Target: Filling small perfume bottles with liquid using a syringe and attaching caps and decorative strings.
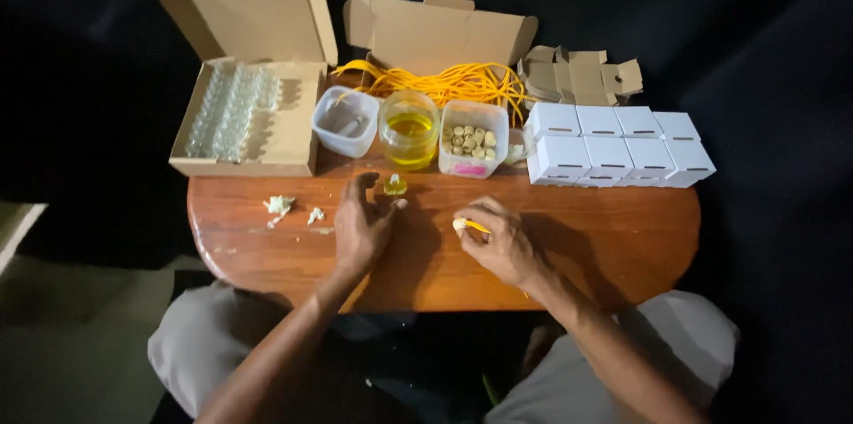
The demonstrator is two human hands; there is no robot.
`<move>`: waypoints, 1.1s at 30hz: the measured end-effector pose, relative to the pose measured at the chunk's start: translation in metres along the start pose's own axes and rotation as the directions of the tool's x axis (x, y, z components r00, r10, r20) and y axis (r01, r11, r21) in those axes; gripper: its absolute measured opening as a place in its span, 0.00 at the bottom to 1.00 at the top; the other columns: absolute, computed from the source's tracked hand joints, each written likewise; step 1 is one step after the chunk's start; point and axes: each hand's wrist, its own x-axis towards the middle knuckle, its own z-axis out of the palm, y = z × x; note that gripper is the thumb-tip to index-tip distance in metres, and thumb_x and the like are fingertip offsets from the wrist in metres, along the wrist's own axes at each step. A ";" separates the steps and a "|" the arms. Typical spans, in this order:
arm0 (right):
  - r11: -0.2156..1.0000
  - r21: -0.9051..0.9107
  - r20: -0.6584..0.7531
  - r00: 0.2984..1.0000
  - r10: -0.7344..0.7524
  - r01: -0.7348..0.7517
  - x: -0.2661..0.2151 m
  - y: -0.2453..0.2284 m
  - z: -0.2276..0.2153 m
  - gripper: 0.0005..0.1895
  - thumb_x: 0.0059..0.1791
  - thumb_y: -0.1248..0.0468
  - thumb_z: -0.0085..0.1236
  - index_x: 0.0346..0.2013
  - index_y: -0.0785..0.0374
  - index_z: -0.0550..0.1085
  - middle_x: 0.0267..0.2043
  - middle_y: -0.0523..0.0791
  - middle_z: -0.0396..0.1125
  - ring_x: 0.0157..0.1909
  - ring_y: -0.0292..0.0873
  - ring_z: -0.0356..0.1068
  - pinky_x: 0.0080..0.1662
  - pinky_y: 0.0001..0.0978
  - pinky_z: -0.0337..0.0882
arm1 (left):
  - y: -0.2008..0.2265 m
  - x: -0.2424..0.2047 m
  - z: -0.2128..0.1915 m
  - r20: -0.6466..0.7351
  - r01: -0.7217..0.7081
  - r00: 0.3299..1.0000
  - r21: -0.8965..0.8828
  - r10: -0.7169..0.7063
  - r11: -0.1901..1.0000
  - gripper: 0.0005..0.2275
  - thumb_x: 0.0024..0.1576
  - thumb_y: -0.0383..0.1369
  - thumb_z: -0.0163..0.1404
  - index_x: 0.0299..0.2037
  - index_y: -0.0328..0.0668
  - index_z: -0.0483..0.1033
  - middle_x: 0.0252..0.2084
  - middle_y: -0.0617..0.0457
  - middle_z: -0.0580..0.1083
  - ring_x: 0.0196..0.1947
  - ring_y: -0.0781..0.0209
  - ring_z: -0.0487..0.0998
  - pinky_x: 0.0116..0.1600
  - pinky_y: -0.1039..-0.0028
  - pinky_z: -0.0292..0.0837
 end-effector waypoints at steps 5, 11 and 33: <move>0.999 0.044 0.021 0.999 -0.024 0.023 0.010 0.023 0.002 0.13 0.41 0.72 0.62 0.40 0.61 0.79 0.35 0.51 0.71 0.37 0.57 0.76 0.38 0.42 0.76 | -0.013 0.027 0.014 0.120 0.009 0.992 0.212 -0.035 0.977 0.22 0.49 0.53 0.63 0.53 0.66 0.77 0.49 0.57 0.75 0.52 0.46 0.79 0.58 0.54 0.74; 0.992 0.104 0.035 0.997 0.072 -0.075 0.019 0.008 -0.020 0.14 0.44 0.72 0.61 0.44 0.59 0.81 0.35 0.51 0.72 0.38 0.58 0.76 0.38 0.43 0.76 | 0.001 0.020 0.029 0.077 0.001 0.997 0.310 -0.027 0.951 0.15 0.57 0.54 0.57 0.47 0.60 0.79 0.40 0.52 0.80 0.44 0.45 0.84 0.52 0.57 0.79; 0.994 0.107 0.184 0.983 0.006 -0.026 0.008 -0.017 -0.045 0.13 0.52 0.72 0.54 0.49 0.61 0.79 0.44 0.54 0.74 0.36 0.54 0.78 0.41 0.45 0.77 | 0.048 -0.040 0.042 0.303 -0.180 0.913 -0.303 0.273 0.936 0.10 0.46 0.30 0.65 0.38 0.42 0.85 0.30 0.39 0.80 0.31 0.41 0.83 0.31 0.61 0.77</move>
